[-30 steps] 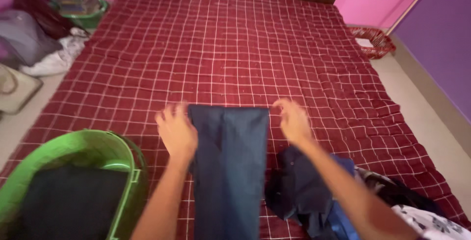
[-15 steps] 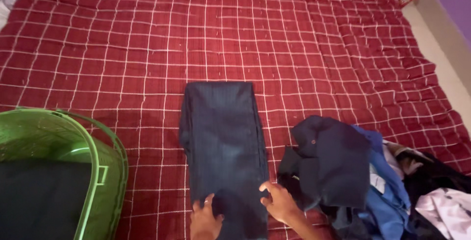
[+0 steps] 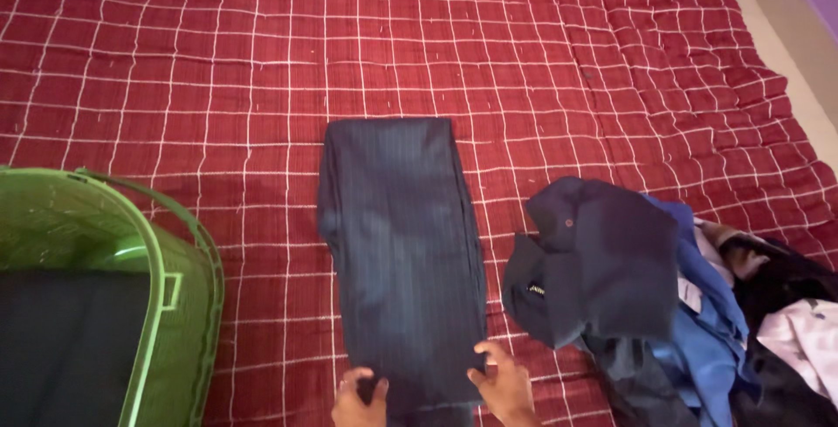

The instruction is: The person buttons and zips a pair of trousers on a bed, smooths the fabric, folds the legs together, and سپس folds the trousers into a bundle before placing them in a green laundry basket.

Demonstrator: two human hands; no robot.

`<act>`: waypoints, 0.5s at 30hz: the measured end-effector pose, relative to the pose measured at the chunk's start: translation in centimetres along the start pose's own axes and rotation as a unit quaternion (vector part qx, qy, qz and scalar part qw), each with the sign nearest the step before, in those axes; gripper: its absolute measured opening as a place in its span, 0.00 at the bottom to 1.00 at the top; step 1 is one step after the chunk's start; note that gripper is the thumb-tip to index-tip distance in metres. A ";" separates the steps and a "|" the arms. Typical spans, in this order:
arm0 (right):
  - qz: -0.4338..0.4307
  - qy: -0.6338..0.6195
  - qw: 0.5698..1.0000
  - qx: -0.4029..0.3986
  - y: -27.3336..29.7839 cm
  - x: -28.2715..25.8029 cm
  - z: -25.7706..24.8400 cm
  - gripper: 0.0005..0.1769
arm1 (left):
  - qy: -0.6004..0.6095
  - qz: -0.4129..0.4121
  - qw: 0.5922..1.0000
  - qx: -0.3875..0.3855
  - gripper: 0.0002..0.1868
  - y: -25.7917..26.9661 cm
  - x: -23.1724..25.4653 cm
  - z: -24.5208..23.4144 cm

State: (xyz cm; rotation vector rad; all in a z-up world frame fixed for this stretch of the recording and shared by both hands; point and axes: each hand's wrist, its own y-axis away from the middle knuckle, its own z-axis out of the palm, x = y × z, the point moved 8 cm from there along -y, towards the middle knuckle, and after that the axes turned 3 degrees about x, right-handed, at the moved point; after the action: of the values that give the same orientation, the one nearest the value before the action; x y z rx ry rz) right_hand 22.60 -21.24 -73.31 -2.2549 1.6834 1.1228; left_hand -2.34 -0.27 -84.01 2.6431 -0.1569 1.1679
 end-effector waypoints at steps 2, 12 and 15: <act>0.056 -0.040 0.998 0.001 0.4 0.2 0.3 0.32 | 0.068 -0.054 0.996 -0.003 0.32 -0.7 1.4 -1.0; 0.067 -0.049 0.994 -0.078 3.4 3.1 2.2 0.18 | -0.085 -0.072 0.988 -0.106 0.30 -1.5 1.6 -6.2; 0.079 0.003 0.995 -0.057 3.9 4.8 3.0 0.18 | -0.056 -0.075 0.989 -0.115 0.26 -0.3 -3.0 -4.6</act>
State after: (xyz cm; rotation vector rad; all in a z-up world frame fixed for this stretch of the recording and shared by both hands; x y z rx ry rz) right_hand 18.25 -25.00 -77.16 -2.2243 1.8739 1.2764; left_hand -7.57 1.27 -83.30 2.4696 -0.1042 0.8979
